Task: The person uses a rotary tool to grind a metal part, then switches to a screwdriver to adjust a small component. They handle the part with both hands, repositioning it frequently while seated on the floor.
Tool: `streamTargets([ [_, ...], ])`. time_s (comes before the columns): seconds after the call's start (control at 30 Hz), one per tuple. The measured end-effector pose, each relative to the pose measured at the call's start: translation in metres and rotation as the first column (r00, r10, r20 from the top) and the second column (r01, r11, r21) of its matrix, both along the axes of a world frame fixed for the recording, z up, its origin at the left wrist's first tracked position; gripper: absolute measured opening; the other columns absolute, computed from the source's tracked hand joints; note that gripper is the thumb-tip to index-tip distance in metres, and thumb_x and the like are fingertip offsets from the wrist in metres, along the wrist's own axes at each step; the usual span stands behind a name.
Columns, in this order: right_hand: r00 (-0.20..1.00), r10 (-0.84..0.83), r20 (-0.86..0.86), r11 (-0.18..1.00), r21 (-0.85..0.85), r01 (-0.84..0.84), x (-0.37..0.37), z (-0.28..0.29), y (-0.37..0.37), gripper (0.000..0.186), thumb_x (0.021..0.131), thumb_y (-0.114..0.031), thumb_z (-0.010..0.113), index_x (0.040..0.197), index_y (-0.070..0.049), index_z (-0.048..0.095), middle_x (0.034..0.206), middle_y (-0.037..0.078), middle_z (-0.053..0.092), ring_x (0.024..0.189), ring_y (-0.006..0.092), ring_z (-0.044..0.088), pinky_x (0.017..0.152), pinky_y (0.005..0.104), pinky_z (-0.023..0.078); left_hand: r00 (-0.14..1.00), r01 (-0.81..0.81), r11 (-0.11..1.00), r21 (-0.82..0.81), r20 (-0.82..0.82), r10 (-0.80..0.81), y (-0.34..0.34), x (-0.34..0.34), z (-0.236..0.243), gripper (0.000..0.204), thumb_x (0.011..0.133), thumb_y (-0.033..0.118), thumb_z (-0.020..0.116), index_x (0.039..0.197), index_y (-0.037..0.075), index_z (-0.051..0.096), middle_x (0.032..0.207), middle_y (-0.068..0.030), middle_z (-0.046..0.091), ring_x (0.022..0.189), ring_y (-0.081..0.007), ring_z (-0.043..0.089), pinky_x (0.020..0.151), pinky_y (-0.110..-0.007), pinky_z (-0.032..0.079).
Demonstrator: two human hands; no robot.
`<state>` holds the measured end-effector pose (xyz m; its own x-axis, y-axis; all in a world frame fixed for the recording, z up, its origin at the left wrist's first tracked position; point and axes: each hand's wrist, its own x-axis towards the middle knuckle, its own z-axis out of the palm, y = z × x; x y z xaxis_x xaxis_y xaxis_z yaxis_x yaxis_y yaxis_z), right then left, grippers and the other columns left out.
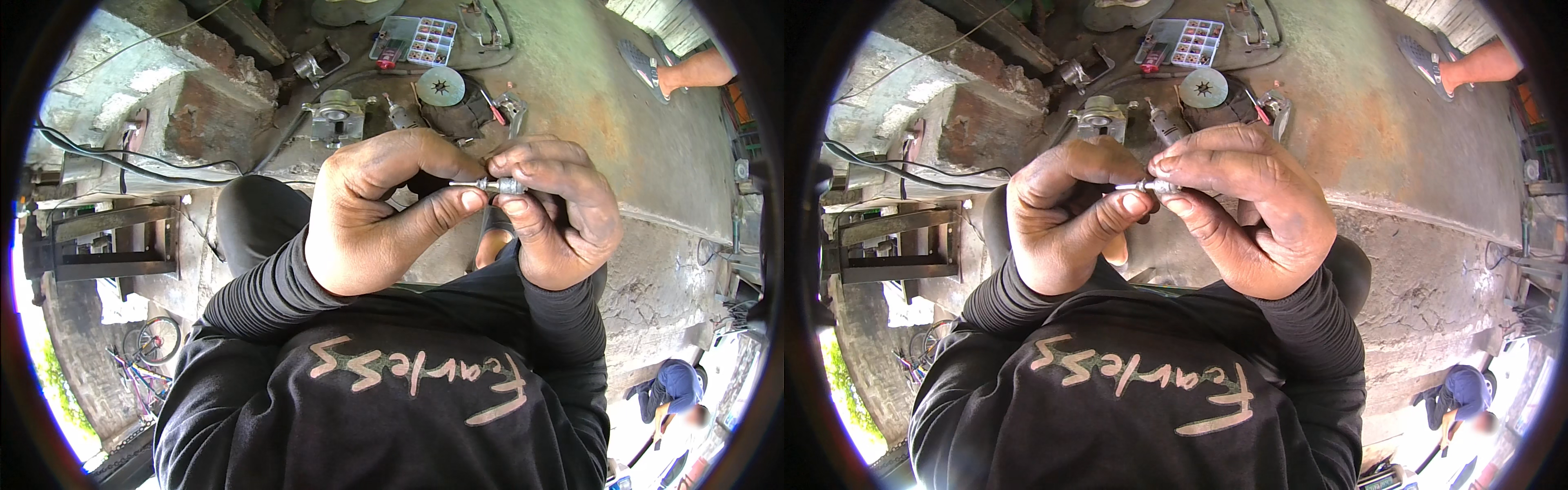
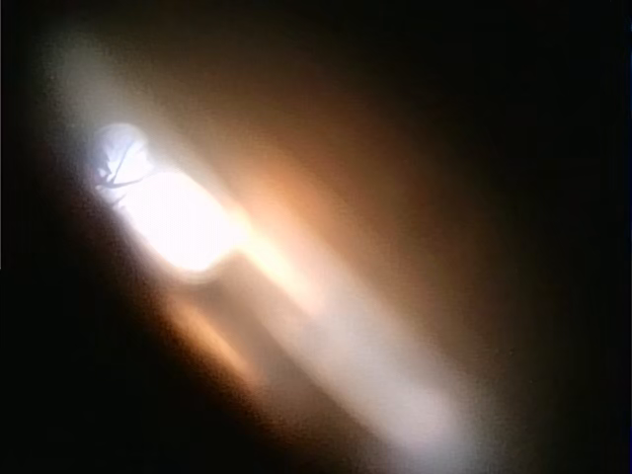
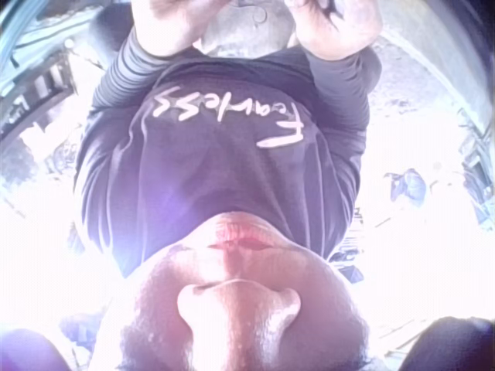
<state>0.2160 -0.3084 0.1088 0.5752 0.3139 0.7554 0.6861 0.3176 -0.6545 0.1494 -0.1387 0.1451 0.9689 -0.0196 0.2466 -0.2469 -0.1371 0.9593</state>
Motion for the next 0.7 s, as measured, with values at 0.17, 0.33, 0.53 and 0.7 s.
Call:
streamTargets([
  [0.17,0.999,-0.018,-0.043,0.999,-0.051,0.016,-0.002,0.002,-0.002,0.023,0.078,0.005,0.068,0.100,0.005,0.061,0.096,0.017,0.063,0.087,0.0212,0.063,0.076,0.0290,0.051,0.999,0.033,0.999,-0.043,-0.004,-0.033,0.002,0.002,-0.003,0.011,0.081,0.007,0.071,0.088,0.002,0.065,0.081,-0.0069,0.066,0.072,-0.0127,0.062,0.067,-0.026,0.049],
  [0.33,0.999,-0.011,-0.045,0.997,-0.072,0.008,-0.001,0.003,0.000,0.024,0.077,0.006,0.068,0.099,0.005,0.061,0.096,0.017,0.062,0.088,0.0204,0.062,0.076,0.0284,0.051,0.999,0.033,0.999,-0.031,0.019,-0.032,0.004,0.003,-0.005,0.011,0.080,0.006,0.071,0.087,0.002,0.065,0.081,-0.0073,0.066,0.072,-0.0135,0.062,0.067,-0.026,0.049],
  [0.53,0.999,-0.022,-0.036,0.995,-0.102,0.018,0.000,0.003,0.002,0.024,0.076,0.006,0.069,0.098,0.005,0.061,0.095,0.016,0.061,0.088,0.0214,0.062,0.077,0.0297,0.050,0.986,0.019,0.995,0.099,0.160,-0.034,0.008,0.008,-0.007,0.011,0.078,0.004,0.071,0.086,0.001,0.064,0.079,-0.0090,0.065,0.071,-0.0173,0.063,0.064,-0.027,0.049],
  [0.7,0.999,-0.012,-0.050,0.994,-0.112,0.006,0.002,0.002,0.003,0.023,0.075,0.006,0.069,0.097,0.004,0.060,0.093,0.015,0.061,0.087,0.0224,0.062,0.077,0.0310,0.049,0.946,-0.019,0.967,0.255,0.319,-0.065,0.011,0.014,-0.006,0.012,0.076,0.001,0.072,0.085,0.001,0.064,0.078,-0.0097,0.064,0.069,-0.0215,0.063,0.061,-0.029,0.050],
])
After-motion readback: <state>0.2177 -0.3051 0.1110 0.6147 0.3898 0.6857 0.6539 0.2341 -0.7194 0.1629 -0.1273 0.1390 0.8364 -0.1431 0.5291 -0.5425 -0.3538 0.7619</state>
